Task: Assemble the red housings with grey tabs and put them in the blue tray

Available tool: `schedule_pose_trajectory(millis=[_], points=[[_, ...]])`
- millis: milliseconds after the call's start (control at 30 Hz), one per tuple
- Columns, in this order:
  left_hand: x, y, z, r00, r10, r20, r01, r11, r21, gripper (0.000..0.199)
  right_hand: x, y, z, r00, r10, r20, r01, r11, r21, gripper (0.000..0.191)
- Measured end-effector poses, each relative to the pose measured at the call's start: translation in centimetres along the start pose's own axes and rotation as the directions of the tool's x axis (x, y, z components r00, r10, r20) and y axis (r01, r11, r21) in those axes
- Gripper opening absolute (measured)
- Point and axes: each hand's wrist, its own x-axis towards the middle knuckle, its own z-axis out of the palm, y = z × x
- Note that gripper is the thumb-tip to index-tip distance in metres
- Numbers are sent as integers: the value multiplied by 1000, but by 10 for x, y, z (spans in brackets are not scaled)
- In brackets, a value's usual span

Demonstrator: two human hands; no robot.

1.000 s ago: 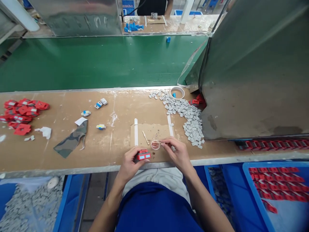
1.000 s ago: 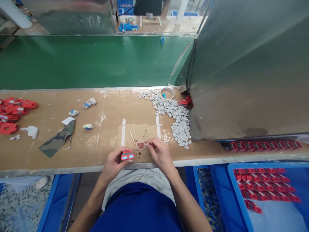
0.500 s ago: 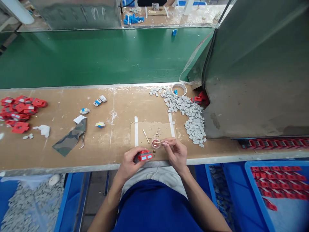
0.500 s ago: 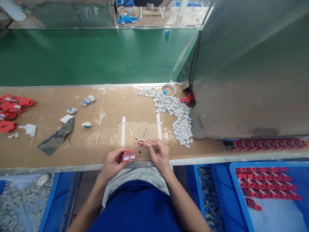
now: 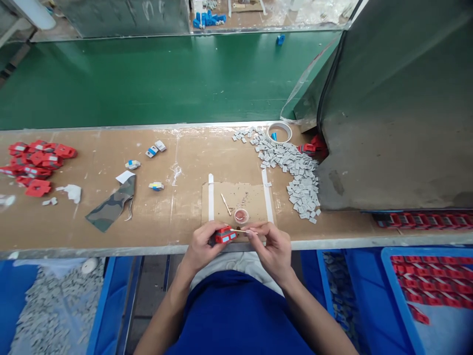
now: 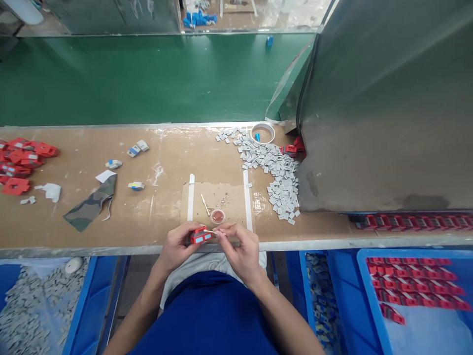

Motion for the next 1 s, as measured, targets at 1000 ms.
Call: schedule_pose_trajectory(millis=[1000], points=[[1,6,-3,997,-72,27,72,997,1,17,8,7,-11,995,37,-89,-43,997,-65,10]])
